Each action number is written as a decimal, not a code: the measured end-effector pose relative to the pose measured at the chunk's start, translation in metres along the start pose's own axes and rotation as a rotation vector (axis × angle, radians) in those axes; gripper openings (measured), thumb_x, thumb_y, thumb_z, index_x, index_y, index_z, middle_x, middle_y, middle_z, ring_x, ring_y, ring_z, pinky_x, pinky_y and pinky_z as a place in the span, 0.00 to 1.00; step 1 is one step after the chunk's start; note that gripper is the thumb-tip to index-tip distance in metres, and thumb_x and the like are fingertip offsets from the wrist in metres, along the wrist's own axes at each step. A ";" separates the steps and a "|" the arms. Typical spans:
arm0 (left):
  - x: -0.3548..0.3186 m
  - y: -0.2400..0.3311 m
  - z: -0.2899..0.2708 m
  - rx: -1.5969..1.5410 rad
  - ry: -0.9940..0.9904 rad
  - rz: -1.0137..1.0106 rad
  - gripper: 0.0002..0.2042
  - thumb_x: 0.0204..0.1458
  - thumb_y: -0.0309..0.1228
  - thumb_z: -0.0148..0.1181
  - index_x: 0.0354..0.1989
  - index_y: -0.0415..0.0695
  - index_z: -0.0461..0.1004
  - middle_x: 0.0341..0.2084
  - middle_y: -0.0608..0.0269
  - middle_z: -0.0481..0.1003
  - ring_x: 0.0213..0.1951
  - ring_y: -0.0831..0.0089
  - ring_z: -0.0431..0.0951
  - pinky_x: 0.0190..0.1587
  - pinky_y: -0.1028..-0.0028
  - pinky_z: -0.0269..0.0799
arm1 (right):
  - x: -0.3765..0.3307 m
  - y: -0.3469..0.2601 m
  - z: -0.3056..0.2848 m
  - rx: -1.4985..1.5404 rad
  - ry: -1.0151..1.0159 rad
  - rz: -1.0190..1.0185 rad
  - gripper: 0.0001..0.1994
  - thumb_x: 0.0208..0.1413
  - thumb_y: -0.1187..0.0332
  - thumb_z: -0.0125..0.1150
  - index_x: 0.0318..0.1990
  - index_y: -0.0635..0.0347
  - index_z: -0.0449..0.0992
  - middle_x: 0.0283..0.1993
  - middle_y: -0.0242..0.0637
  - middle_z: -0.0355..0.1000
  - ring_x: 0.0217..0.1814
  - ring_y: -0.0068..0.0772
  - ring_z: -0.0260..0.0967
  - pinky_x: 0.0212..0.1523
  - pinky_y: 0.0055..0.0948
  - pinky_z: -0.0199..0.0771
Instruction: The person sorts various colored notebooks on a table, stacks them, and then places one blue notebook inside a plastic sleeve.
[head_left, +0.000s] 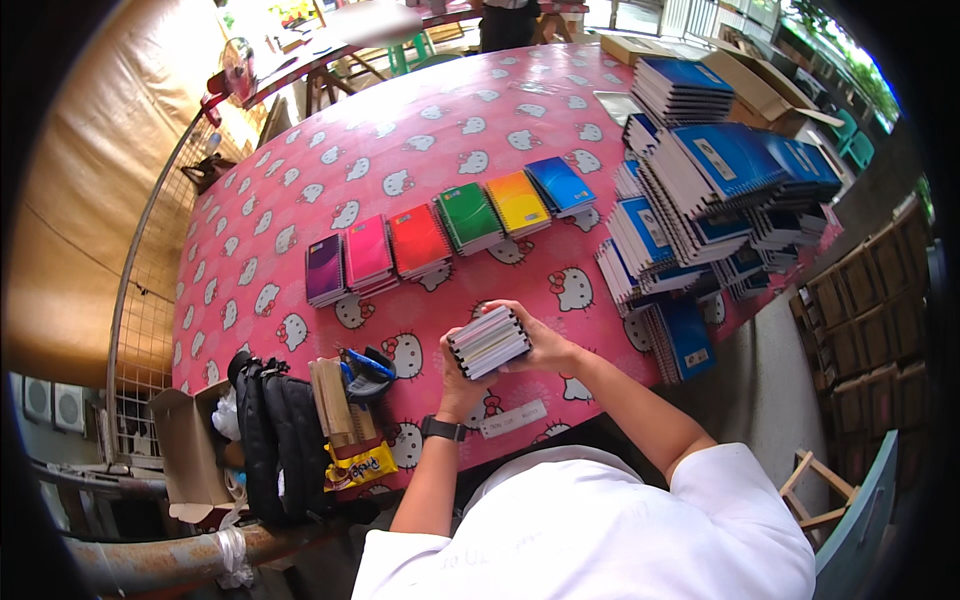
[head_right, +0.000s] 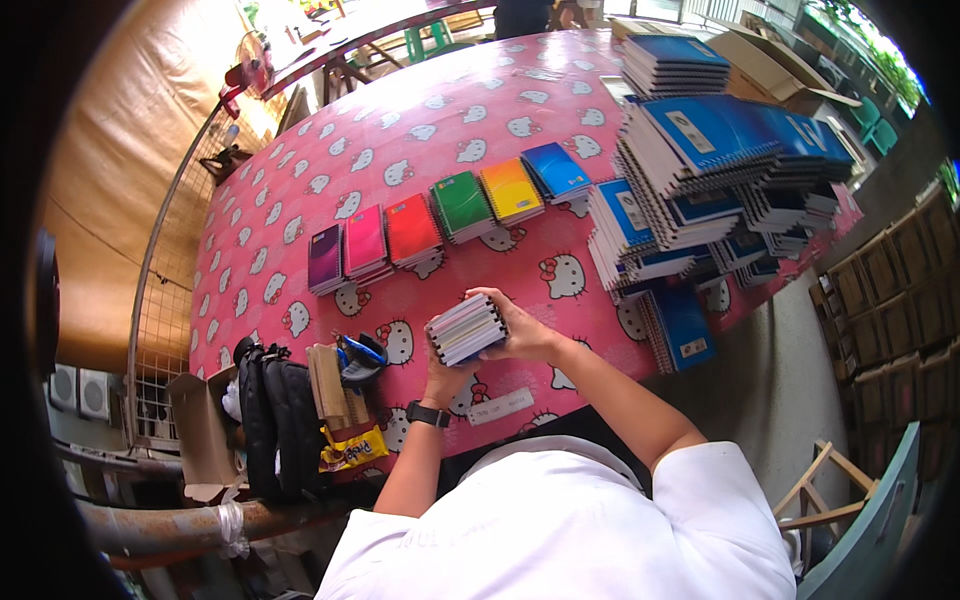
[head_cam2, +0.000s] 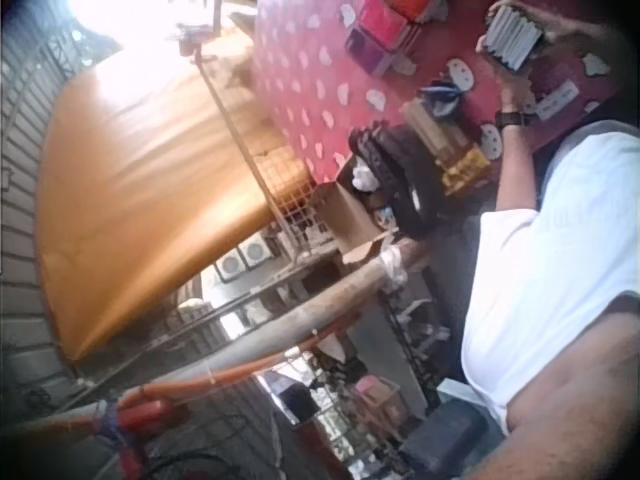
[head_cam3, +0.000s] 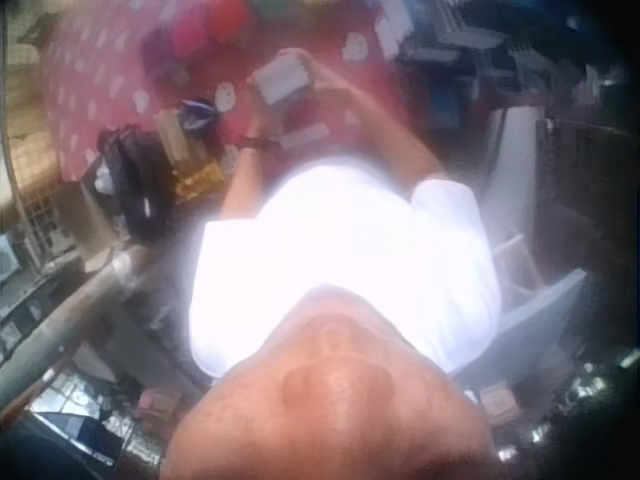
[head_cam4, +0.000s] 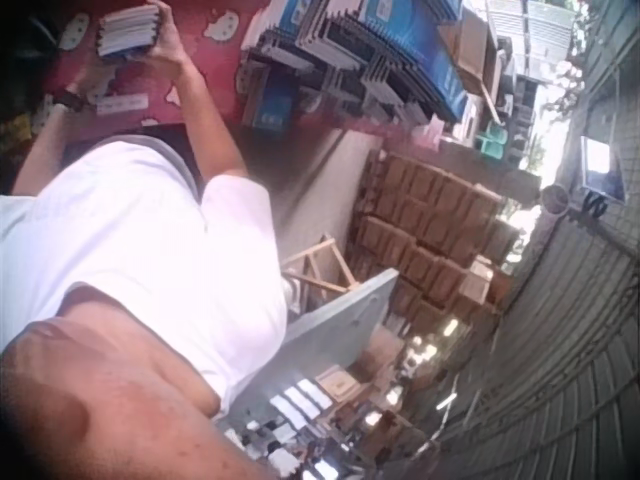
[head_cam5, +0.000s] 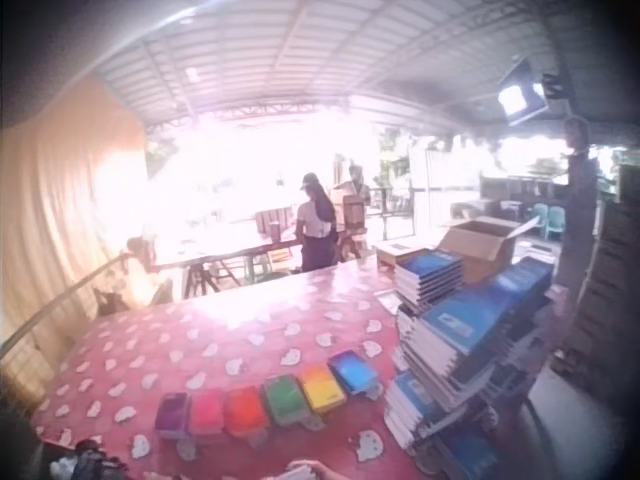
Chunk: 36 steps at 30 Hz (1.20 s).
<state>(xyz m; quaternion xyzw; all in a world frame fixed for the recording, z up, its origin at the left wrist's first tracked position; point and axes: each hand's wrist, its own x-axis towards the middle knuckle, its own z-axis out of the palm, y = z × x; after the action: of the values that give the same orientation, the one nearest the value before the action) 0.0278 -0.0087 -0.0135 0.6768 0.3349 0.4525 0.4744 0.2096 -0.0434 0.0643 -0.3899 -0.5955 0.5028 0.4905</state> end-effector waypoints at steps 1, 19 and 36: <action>-0.004 -0.018 -0.009 0.002 -0.028 -0.040 0.39 0.27 0.23 0.72 0.51 0.45 0.54 0.41 0.58 0.67 0.45 0.66 0.70 0.47 0.68 0.69 | 0.002 -0.005 -0.002 -0.038 -0.016 -0.070 0.45 0.28 0.76 0.71 0.60 0.53 0.53 0.54 0.40 0.61 0.59 0.36 0.58 0.59 0.33 0.61; 0.044 0.110 0.214 -0.640 -0.656 -0.787 0.18 0.46 0.36 0.64 0.42 0.40 0.69 0.32 0.65 0.73 0.30 0.79 0.73 0.36 0.77 0.70 | -0.218 -0.116 -0.147 -0.130 1.228 0.457 0.30 0.42 0.53 0.66 0.50 0.63 0.67 0.43 0.38 0.70 0.41 0.29 0.69 0.37 0.30 0.71; 0.021 0.040 0.001 -0.594 -0.047 -0.778 0.18 0.52 0.36 0.56 0.48 0.42 0.63 0.36 0.62 0.75 0.34 0.76 0.75 0.39 0.76 0.70 | -0.015 -0.081 0.003 -0.605 0.107 -0.073 0.06 0.45 0.74 0.60 0.32 0.62 0.72 0.30 0.40 0.71 0.34 0.37 0.72 0.33 0.29 0.71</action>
<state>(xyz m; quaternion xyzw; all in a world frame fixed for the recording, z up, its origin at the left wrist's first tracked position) 0.0372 -0.0039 0.0304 0.3469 0.4086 0.3022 0.7883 0.2122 -0.0744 0.1412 -0.5224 -0.7052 0.2635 0.4004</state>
